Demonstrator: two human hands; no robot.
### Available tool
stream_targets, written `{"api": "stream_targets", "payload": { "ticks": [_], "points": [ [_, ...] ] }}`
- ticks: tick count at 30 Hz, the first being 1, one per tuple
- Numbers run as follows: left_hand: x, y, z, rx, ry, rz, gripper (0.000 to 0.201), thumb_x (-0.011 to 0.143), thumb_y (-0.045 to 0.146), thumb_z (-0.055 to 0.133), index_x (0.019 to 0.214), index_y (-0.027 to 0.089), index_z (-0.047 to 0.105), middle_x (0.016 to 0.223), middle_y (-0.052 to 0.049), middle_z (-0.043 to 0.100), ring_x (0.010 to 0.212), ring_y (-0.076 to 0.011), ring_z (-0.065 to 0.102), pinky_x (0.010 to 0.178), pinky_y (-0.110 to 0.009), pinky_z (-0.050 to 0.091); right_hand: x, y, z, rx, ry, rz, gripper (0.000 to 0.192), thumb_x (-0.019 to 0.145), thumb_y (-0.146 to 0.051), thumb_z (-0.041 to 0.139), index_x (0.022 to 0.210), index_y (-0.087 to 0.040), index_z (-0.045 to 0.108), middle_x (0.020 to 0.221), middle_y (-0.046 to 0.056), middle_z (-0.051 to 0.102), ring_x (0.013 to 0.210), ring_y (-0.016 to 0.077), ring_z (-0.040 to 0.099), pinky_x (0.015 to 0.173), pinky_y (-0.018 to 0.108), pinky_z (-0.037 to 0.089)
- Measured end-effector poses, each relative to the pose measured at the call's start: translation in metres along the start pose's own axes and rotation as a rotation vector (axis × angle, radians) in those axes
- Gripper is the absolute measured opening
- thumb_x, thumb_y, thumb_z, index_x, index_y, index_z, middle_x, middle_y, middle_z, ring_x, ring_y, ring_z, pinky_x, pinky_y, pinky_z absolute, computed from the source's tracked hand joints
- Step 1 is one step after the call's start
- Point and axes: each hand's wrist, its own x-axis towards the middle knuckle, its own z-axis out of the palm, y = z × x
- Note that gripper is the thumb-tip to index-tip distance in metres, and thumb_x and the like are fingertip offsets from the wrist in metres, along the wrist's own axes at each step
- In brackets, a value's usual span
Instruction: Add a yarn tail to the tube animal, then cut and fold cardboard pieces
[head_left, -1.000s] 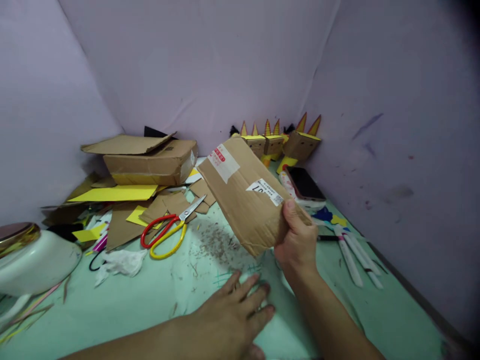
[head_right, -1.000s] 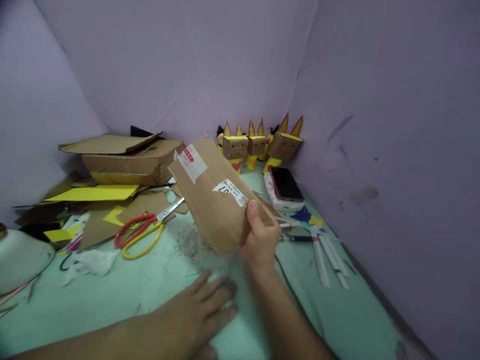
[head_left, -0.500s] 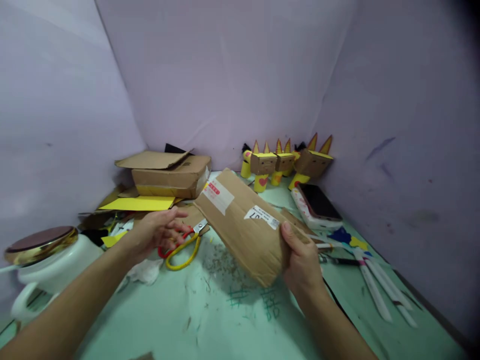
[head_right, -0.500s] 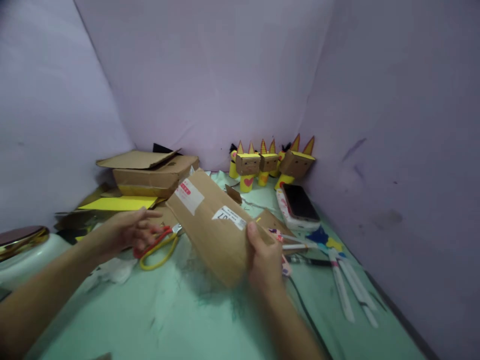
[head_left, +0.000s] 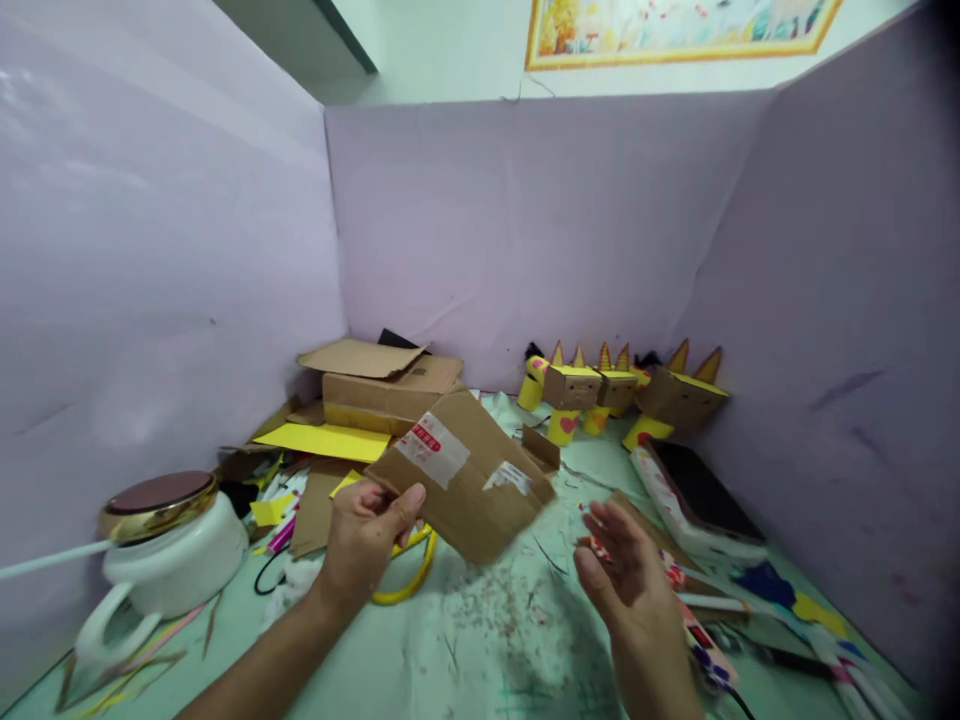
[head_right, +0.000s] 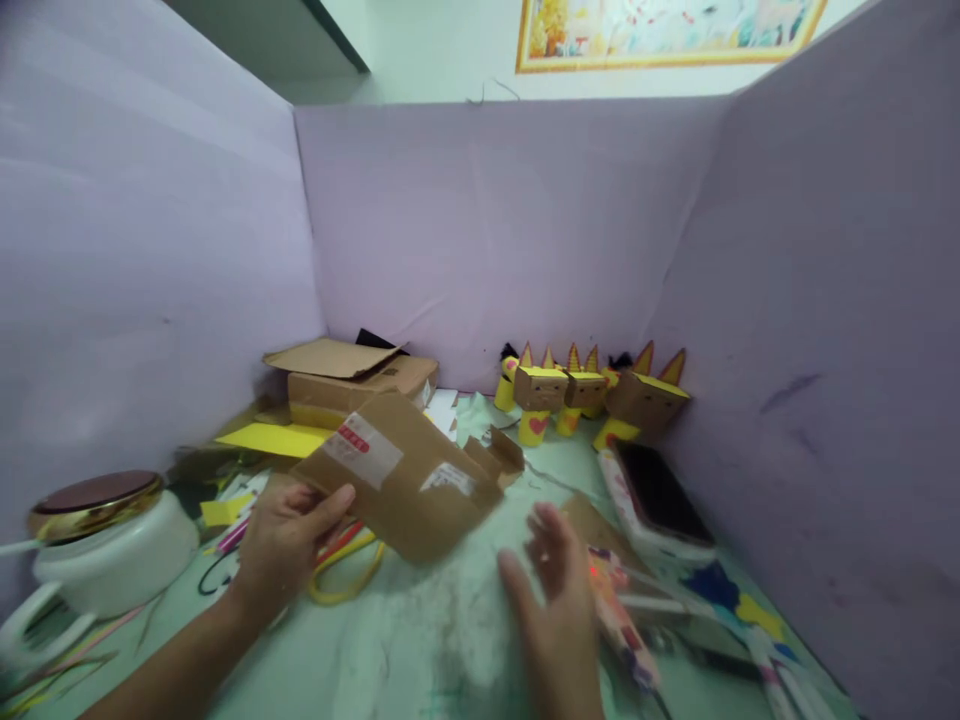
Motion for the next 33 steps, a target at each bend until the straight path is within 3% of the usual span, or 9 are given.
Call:
{"api": "stream_targets", "payload": {
  "ticks": [3,6,9,13,17,21,25,30,33],
  "points": [
    [-0.009,0.006,-0.001,0.269,0.05,0.305,0.011,0.071,0.023,0.064,0.062,0.018,0.067,0.059,-0.002,0.064,0.055,-0.0166,0.058,0.052,-0.025,0.046,-0.007,-0.004,0.003,-0.078,0.087,-0.151,0.05,0.06,-0.041,0.075,0.104,-0.022,0.06,0.116,0.01,0.059,0.095,0.0263,0.059,0.081,0.038,0.048],
    [-0.019,0.003,0.007,0.375,-0.062,0.57,0.018,0.075,0.014,0.058,0.086,0.021,0.071,0.083,-0.004,0.07,0.076,-0.0204,0.064,0.068,-0.028,0.051,-0.016,-0.021,0.011,-0.12,-0.164,-0.154,0.022,0.069,-0.038,0.068,0.078,-0.018,0.066,0.079,0.008,0.067,0.071,0.0214,0.063,0.064,0.032,0.052],
    [-0.025,-0.003,0.016,0.391,-0.123,0.719,0.029,0.078,0.008,0.054,0.099,0.022,0.067,0.09,-0.006,0.068,0.081,-0.0182,0.064,0.069,-0.026,0.052,-0.024,-0.045,0.026,-0.114,-0.285,-0.228,0.016,0.076,-0.033,0.063,0.082,-0.019,0.068,0.082,0.008,0.069,0.072,0.0206,0.065,0.061,0.03,0.055],
    [-0.026,-0.005,0.026,0.387,-0.183,0.8,0.044,0.08,0.003,0.05,0.117,0.025,0.057,0.094,-0.006,0.064,0.084,-0.016,0.063,0.07,-0.023,0.052,-0.03,-0.066,0.045,-0.118,-0.267,-0.474,0.015,0.073,-0.021,0.064,0.087,-0.02,0.069,0.1,0.009,0.067,0.088,0.0212,0.066,0.066,0.026,0.058],
    [-0.025,-0.003,0.03,0.468,-0.265,0.856,0.055,0.08,0.001,0.046,0.128,0.026,0.047,0.095,-0.007,0.062,0.081,-0.0153,0.062,0.069,-0.024,0.052,-0.03,-0.07,0.053,-0.117,-0.222,-0.509,0.015,0.075,-0.018,0.061,0.088,-0.018,0.068,0.093,0.009,0.069,0.077,0.0182,0.068,0.063,0.024,0.059],
    [-0.024,0.002,0.033,0.669,-0.249,1.004,0.064,0.075,-0.001,0.046,0.134,0.021,0.039,0.098,-0.011,0.062,0.089,-0.0202,0.063,0.074,-0.029,0.054,-0.028,-0.067,0.05,-0.13,-0.202,-0.595,0.02,0.074,-0.015,0.063,0.093,-0.017,0.067,0.088,0.008,0.07,0.074,0.0181,0.069,0.067,0.026,0.059],
    [-0.022,0.014,0.043,0.714,-0.246,1.107,0.066,0.074,0.001,0.044,0.138,0.016,0.033,0.109,-0.014,0.062,0.1,-0.0219,0.06,0.083,-0.031,0.053,-0.023,-0.068,0.042,-0.142,-0.17,-0.682,0.024,0.073,-0.012,0.063,0.096,-0.016,0.068,0.091,0.008,0.071,0.075,0.0192,0.07,0.066,0.026,0.059],
    [-0.018,0.026,0.056,0.707,-0.35,1.127,0.059,0.08,0.002,0.042,0.137,0.015,0.034,0.115,-0.014,0.061,0.107,-0.0187,0.058,0.086,-0.027,0.051,-0.015,-0.076,0.032,-0.211,-0.14,-0.884,0.022,0.075,-0.007,0.057,0.093,-0.012,0.069,0.087,0.011,0.072,0.077,0.019,0.069,0.067,0.024,0.058],
    [-0.018,0.023,0.06,0.654,-0.352,1.101,0.054,0.082,0.002,0.042,0.133,0.015,0.038,0.114,-0.014,0.06,0.104,-0.0168,0.059,0.085,-0.024,0.052,-0.012,-0.079,0.029,-0.231,-0.13,-0.942,0.022,0.076,-0.005,0.054,0.091,-0.011,0.069,0.085,0.012,0.071,0.078,0.0188,0.069,0.068,0.024,0.057]
  ]
}}
